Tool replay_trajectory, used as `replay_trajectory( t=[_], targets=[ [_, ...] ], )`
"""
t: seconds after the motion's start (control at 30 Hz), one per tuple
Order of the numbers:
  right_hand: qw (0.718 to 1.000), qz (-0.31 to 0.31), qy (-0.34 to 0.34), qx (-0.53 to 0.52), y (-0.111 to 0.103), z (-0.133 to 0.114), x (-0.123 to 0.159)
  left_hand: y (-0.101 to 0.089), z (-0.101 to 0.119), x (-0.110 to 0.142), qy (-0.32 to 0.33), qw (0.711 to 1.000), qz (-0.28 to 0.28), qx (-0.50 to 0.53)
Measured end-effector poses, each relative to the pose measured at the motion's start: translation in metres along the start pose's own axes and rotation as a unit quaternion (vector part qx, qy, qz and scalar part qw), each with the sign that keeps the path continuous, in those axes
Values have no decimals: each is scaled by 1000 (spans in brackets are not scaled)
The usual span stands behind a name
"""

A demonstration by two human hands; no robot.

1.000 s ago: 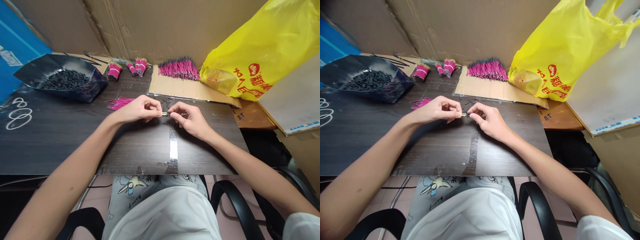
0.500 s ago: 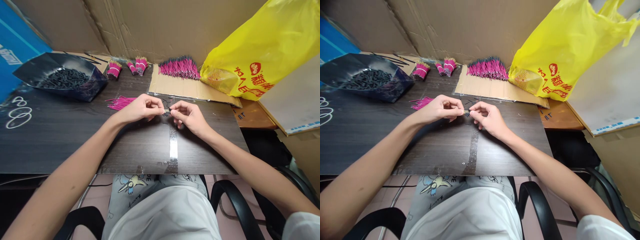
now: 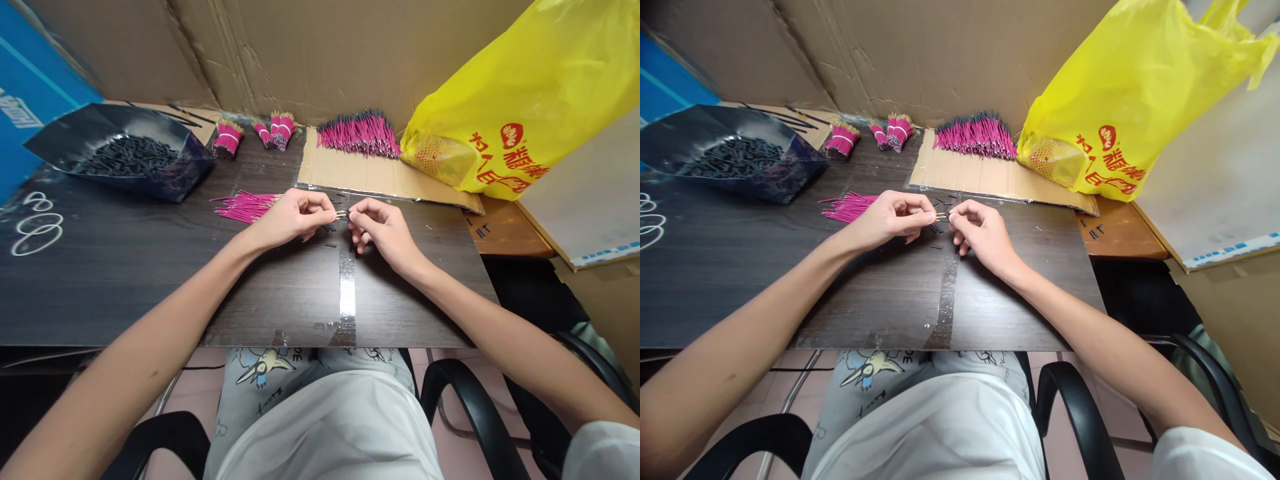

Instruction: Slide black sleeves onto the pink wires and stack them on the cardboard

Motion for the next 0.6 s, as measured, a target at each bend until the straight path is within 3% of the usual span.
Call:
replay_trajectory(
  t=[0.6],
  targets=[
    [998,5,-32,50,-3,4,0,1,-1,-1,2,1000,-12,-6]
  ],
)
Point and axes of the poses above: each hand's wrist, its own x-axis away from the middle knuckle, its own y-axis out of the palm, z = x × y, the point moved 3 cm from there along -x, towards the middle knuckle, and after that the axes turned 9 degrees about y, right-handed, at the moved point
